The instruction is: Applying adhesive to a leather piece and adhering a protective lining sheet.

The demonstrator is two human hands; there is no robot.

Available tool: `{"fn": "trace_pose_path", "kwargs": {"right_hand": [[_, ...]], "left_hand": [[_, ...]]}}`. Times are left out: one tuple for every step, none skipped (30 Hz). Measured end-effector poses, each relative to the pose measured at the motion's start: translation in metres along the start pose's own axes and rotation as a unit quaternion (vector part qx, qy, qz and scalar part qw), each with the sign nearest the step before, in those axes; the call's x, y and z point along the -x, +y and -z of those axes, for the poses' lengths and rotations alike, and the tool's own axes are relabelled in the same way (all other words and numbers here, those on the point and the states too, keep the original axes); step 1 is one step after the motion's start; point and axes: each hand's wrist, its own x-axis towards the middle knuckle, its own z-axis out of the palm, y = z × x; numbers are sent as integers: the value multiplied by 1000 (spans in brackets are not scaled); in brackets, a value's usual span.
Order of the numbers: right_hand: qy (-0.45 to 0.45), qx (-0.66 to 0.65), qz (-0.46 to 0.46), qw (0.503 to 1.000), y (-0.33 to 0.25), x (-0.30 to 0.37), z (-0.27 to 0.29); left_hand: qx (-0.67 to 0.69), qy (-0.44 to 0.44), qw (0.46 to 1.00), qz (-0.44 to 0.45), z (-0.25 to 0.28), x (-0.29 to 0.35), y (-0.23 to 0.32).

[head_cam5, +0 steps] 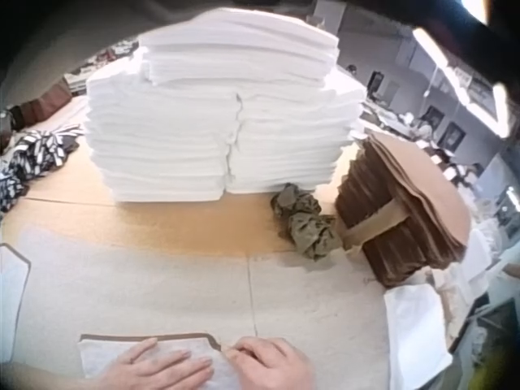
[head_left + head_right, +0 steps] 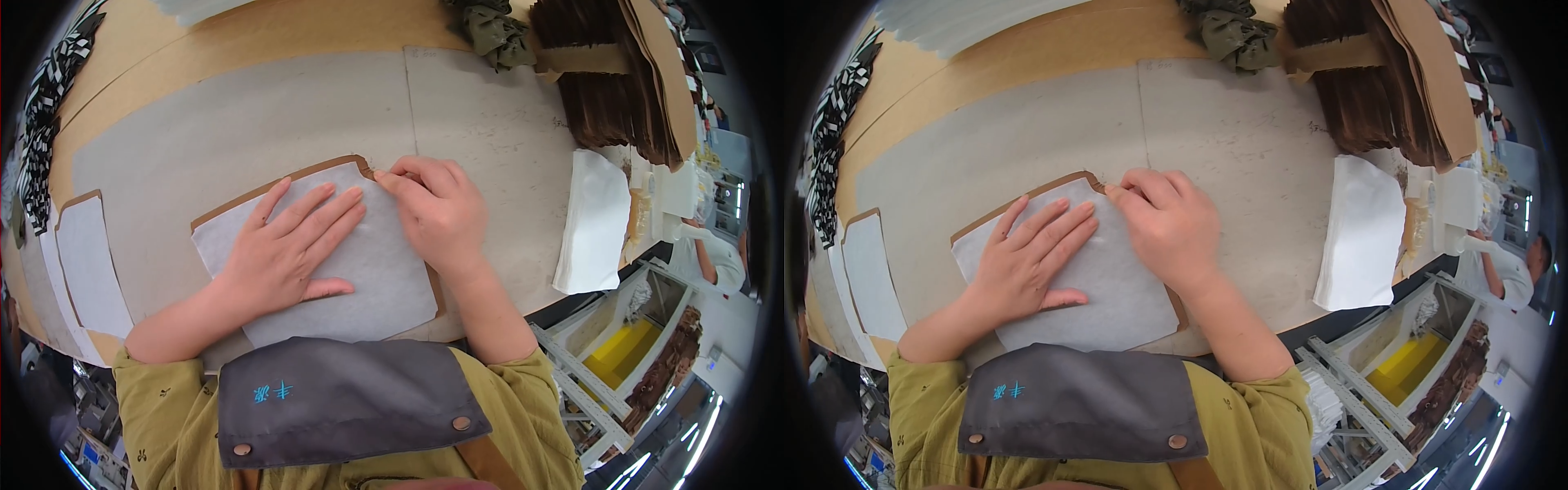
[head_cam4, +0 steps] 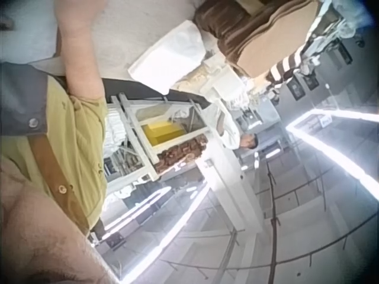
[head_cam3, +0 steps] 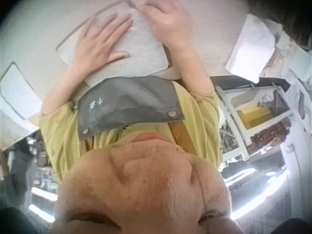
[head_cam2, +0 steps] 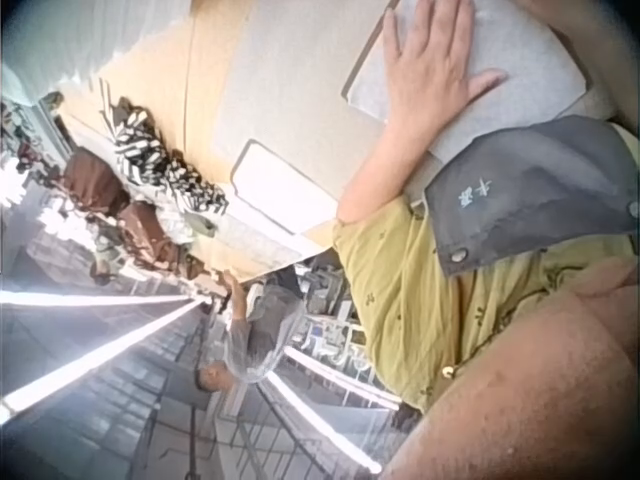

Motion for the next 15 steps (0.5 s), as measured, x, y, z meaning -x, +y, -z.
{"fn": "trace_pose_path", "kwargs": {"right_hand": [[6,0,1,1000,0,0,0],[6,-1,0,1000,0,0,1],[-3,-2,-4,1000,0,0,2],[-11,-3,-9,1000,0,0,2],[-11,-4,-9,1000,0,0,3],[-13,-12,-12,1000,0,0,3],[-16,-21,-14,1000,0,0,3],[-15,-20,-15,1000,1,1,3],[-8,-35,-21,999,3,1,2],[0,-51,-28,998,4,2,1],[-1,-52,-28,998,3,1,3],[-14,-62,-29,998,2,0,7],[-27,-71,-31,997,0,0,10],[-28,-75,-31,996,-1,3,12],[-41,-52,-22,998,-3,6,14]], "left_hand": [[4,1,1000,3,-1,0,0],[8,2,1000,5,-1,0,0],[8,1,1000,5,-1,0,0],[24,-2,1000,10,-1,0,0],[40,-3,999,15,0,-1,0],[39,-3,999,15,0,0,0],[44,-6,999,18,1,0,0],[49,-9,999,21,1,0,0],[49,-9,999,20,1,0,0],[44,-13,999,19,2,0,0],[39,-19,999,20,2,0,-1],[39,-20,999,21,3,0,-1],[42,-25,999,24,3,0,-1],[43,-29,998,29,4,0,0],[43,-32,998,31,4,0,0]]}}
